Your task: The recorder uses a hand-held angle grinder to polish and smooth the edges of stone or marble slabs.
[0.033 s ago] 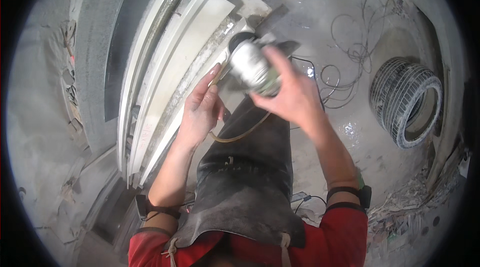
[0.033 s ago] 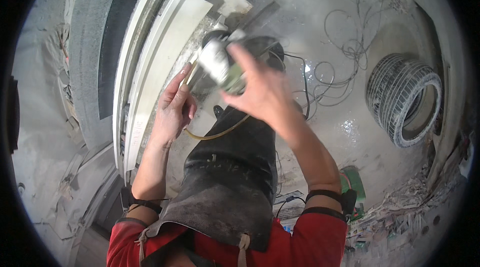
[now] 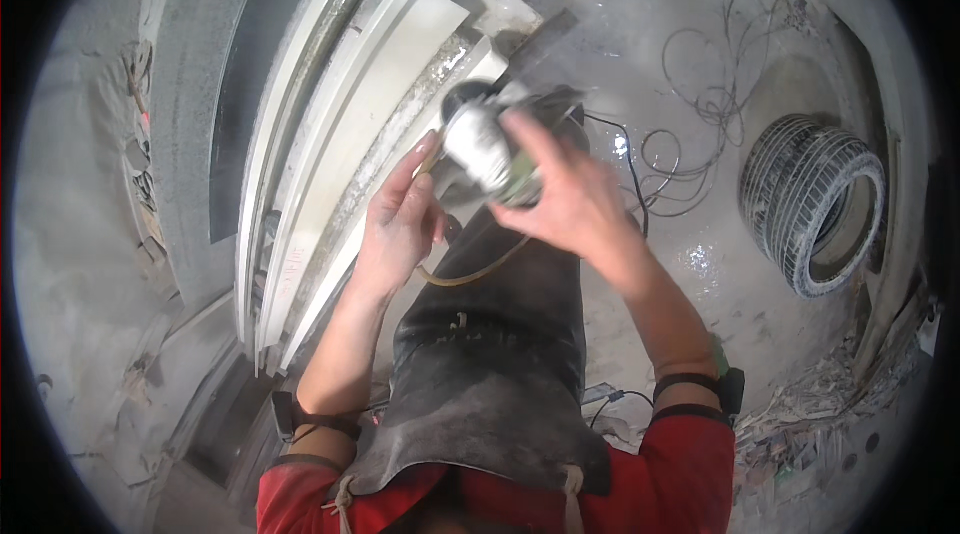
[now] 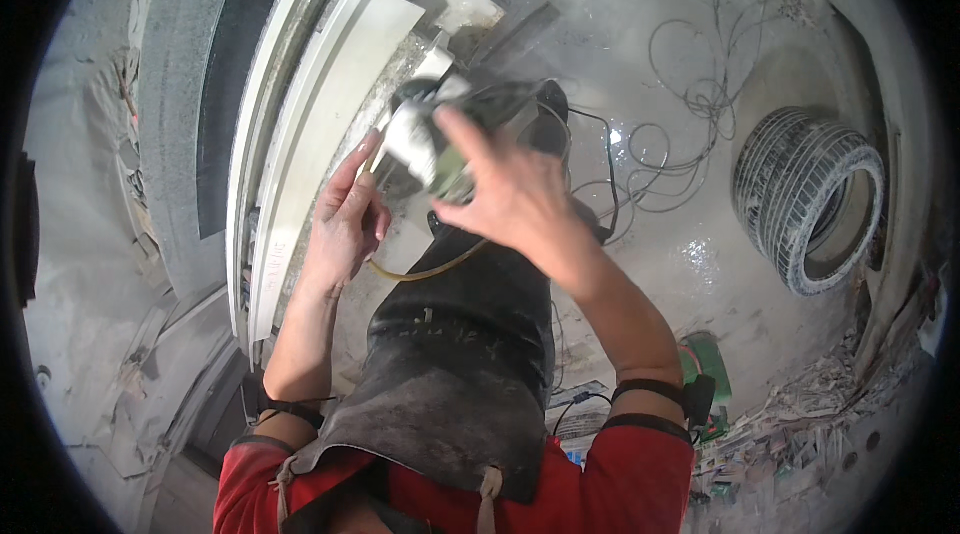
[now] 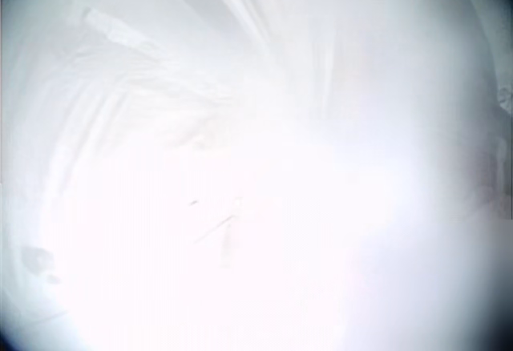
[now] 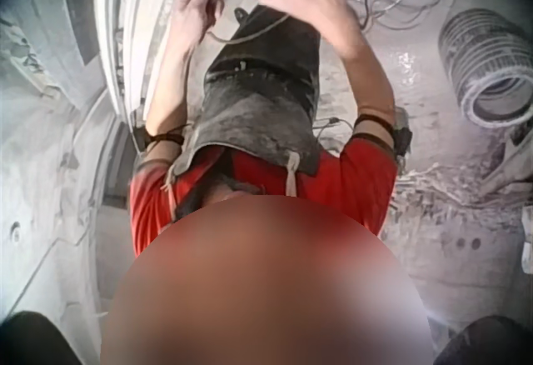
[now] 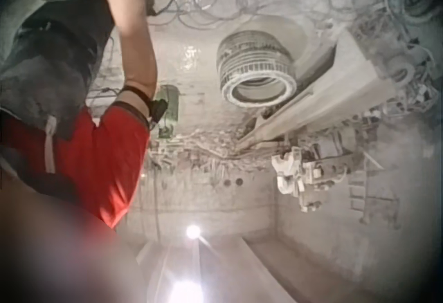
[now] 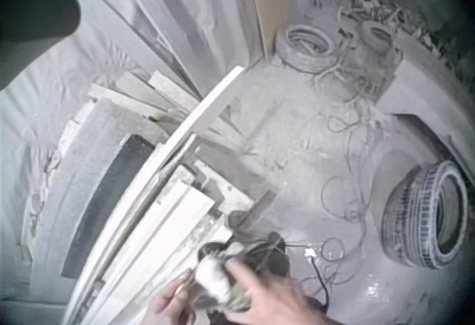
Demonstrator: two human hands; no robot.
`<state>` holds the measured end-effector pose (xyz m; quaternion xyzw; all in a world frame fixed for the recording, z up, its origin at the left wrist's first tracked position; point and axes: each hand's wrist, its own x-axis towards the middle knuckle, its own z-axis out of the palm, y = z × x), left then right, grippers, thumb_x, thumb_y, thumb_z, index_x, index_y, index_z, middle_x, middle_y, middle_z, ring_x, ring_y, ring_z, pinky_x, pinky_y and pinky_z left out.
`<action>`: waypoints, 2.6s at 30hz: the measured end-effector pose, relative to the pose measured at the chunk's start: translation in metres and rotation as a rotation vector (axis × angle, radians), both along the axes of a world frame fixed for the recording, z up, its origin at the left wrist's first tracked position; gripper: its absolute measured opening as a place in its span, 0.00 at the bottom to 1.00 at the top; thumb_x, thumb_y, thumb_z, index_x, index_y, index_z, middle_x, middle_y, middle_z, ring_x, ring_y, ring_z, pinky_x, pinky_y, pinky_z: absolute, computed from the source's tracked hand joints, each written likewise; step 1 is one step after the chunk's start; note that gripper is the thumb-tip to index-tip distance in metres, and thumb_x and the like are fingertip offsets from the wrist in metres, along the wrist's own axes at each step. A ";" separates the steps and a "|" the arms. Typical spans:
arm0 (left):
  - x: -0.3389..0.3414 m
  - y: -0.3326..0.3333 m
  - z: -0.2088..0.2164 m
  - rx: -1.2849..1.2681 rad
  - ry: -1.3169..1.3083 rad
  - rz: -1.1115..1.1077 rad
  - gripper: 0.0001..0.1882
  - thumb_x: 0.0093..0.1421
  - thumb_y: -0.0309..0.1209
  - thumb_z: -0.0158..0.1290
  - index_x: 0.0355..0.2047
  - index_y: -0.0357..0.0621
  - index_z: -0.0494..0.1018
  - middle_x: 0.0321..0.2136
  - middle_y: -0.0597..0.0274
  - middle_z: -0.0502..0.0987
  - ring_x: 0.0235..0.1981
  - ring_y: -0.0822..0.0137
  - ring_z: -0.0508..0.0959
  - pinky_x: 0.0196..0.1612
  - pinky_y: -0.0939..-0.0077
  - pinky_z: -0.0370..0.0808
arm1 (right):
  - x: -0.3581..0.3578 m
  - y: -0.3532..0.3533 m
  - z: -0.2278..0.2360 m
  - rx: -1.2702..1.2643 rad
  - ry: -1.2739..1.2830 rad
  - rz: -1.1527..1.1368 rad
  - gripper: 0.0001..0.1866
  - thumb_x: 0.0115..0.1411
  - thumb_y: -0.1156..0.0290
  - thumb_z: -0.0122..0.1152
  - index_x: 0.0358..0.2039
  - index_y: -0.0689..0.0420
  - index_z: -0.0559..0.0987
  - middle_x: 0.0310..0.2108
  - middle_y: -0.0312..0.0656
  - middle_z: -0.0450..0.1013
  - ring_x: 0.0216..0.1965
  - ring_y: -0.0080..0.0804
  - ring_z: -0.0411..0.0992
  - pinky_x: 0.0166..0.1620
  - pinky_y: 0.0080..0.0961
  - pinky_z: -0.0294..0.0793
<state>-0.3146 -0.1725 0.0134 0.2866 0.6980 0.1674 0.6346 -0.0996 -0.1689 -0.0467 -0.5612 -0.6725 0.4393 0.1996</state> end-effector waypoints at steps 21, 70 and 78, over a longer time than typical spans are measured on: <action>0.001 0.006 0.007 -0.021 -0.001 0.023 0.24 0.76 0.36 0.38 0.70 0.52 0.59 0.13 0.70 0.66 0.10 0.81 0.59 0.14 0.86 0.55 | 0.027 0.032 0.005 -0.204 0.223 0.004 0.46 0.46 0.59 0.77 0.65 0.49 0.65 0.49 0.54 0.76 0.48 0.48 0.79 0.51 0.41 0.78; -0.020 -0.067 -0.017 0.005 -0.219 0.125 0.51 0.62 0.33 0.62 0.68 0.43 0.32 0.31 0.54 0.75 0.11 0.73 0.69 0.11 0.81 0.63 | -0.085 -0.056 0.001 -0.140 0.025 -0.033 0.45 0.49 0.52 0.69 0.67 0.39 0.60 0.33 0.53 0.80 0.36 0.52 0.80 0.38 0.46 0.80; 0.011 -0.051 -0.038 -0.046 -0.183 0.042 0.48 0.62 0.29 0.61 0.70 0.44 0.37 0.45 0.51 0.73 0.30 0.69 0.80 0.26 0.77 0.77 | -0.039 -0.017 -0.002 -0.233 0.076 0.023 0.42 0.50 0.53 0.67 0.66 0.35 0.63 0.38 0.59 0.76 0.36 0.58 0.79 0.41 0.52 0.79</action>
